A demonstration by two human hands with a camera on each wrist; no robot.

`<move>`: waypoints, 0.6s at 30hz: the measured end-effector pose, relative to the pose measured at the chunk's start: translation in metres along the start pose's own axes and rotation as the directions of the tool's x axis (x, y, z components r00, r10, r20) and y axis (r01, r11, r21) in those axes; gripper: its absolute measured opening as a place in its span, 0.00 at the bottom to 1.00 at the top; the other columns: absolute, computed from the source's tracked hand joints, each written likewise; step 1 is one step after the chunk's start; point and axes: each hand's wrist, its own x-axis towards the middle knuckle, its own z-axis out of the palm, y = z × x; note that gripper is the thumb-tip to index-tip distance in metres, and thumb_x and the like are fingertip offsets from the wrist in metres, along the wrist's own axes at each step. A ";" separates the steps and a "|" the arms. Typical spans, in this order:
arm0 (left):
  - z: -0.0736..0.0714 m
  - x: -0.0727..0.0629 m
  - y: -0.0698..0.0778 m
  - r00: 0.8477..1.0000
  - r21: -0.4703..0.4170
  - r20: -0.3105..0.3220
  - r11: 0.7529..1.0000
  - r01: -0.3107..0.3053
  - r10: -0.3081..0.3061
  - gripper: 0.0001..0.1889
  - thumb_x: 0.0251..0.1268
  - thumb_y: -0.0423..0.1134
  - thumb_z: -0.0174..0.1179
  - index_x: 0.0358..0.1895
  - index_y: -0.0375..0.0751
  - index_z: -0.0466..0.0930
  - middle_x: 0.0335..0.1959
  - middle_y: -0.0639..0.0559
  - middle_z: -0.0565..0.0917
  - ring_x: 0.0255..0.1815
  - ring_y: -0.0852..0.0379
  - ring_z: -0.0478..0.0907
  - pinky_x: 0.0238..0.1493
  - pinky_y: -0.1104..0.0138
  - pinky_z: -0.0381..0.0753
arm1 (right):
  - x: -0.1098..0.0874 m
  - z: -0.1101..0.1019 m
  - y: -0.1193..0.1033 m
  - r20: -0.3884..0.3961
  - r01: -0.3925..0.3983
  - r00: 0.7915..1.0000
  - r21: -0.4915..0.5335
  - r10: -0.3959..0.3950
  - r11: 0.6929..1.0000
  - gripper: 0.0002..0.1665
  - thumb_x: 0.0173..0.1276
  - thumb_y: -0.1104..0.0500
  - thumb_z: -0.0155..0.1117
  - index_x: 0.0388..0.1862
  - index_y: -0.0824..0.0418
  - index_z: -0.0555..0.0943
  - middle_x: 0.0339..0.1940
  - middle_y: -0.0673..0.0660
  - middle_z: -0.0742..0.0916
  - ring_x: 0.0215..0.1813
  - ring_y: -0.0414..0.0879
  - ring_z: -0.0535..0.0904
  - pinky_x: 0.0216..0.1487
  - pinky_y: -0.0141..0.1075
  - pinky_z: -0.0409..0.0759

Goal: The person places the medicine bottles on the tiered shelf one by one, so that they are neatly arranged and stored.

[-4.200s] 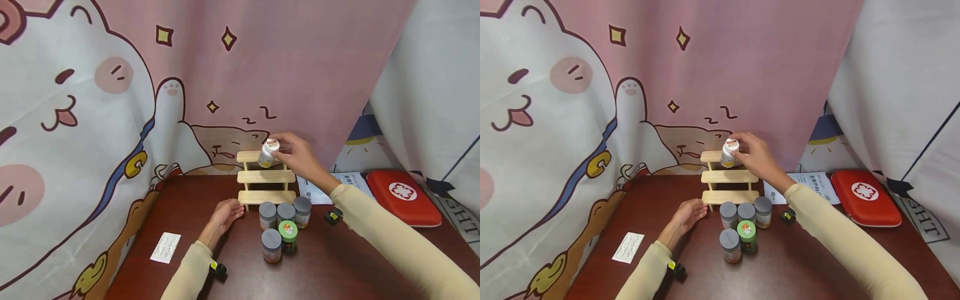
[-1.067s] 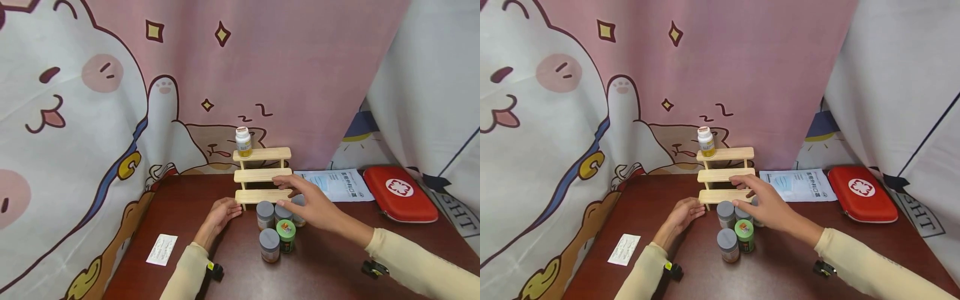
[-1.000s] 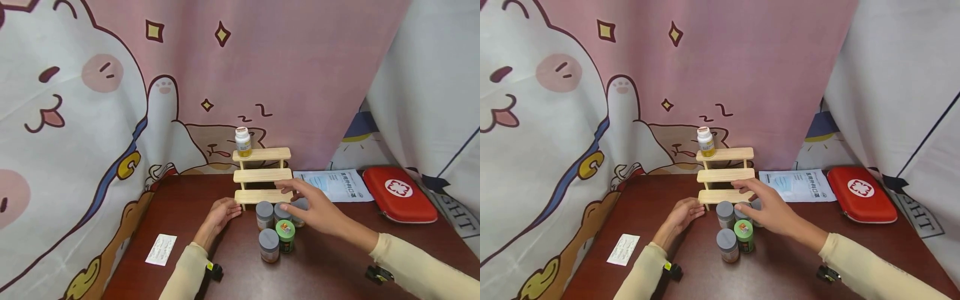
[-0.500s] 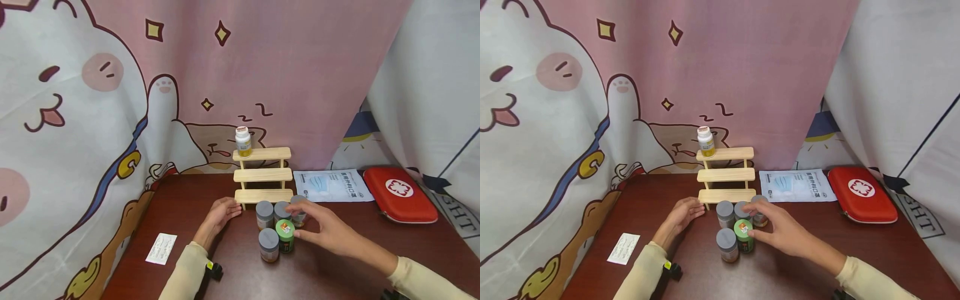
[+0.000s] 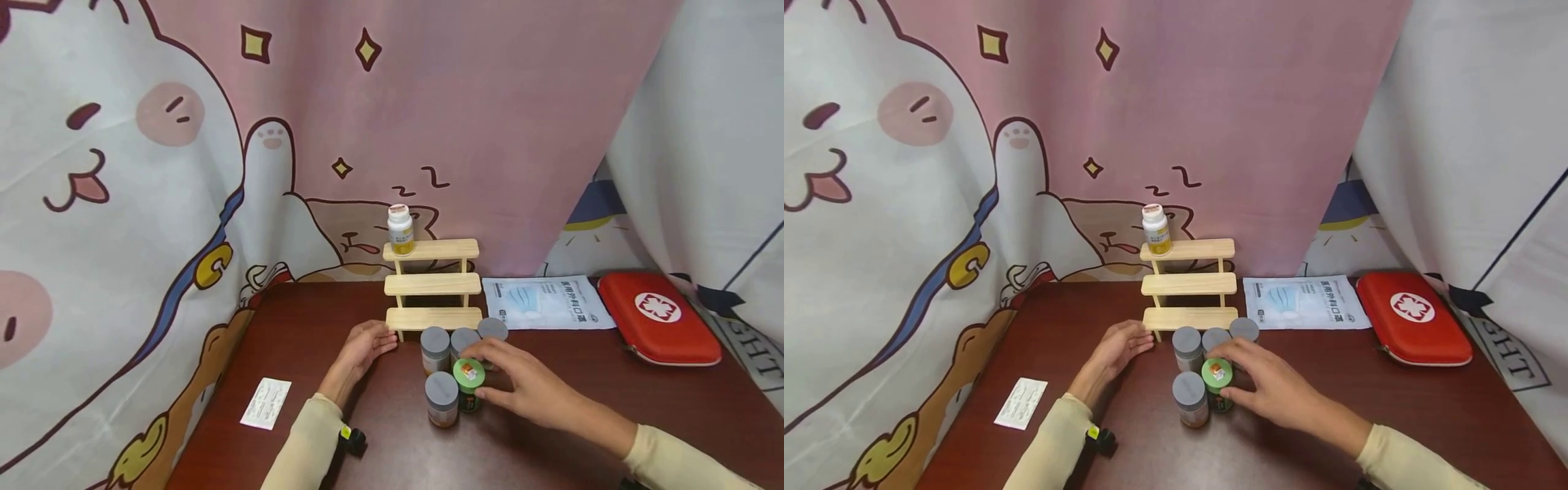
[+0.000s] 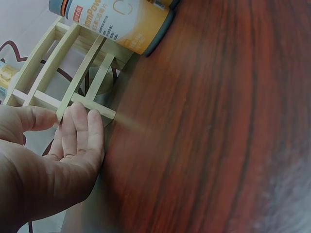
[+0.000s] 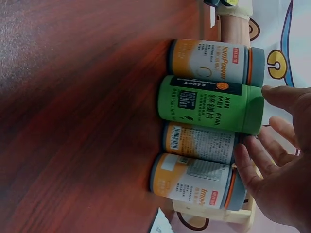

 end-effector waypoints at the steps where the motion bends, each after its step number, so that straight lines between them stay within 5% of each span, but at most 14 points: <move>1: 0.000 0.000 0.000 1.000 0.003 -0.001 1.000 -0.005 0.005 0.08 0.79 0.30 0.52 0.53 0.30 0.73 0.39 0.47 0.83 0.38 0.58 0.86 0.53 0.62 0.91 | 0.000 0.001 0.001 0.001 -0.006 1.000 -0.006 0.006 1.000 0.36 0.57 0.60 0.85 0.64 0.44 0.81 0.59 0.41 0.84 0.57 0.37 0.83 0.58 0.36 0.88; 7: 0.001 0.002 -0.001 1.000 0.001 -0.004 1.000 -0.020 0.020 0.09 0.80 0.31 0.51 0.55 0.30 0.73 0.39 0.48 0.82 0.40 0.58 0.86 0.53 0.63 0.91 | 0.001 0.004 0.003 -0.012 -0.005 1.000 -0.037 0.004 0.999 0.37 0.56 0.60 0.86 0.64 0.45 0.81 0.58 0.40 0.84 0.58 0.36 0.82 0.59 0.41 0.88; 18: 0.000 0.002 -0.002 1.000 -0.012 -0.004 1.000 -0.003 0.003 0.10 0.80 0.31 0.51 0.55 0.30 0.73 0.38 0.49 0.82 0.40 0.58 0.86 0.54 0.63 0.91 | -0.005 0.004 0.001 0.018 -0.020 1.000 -0.067 0.021 0.998 0.38 0.58 0.56 0.85 0.67 0.40 0.82 0.57 0.41 0.80 0.54 0.35 0.77 0.47 0.33 0.83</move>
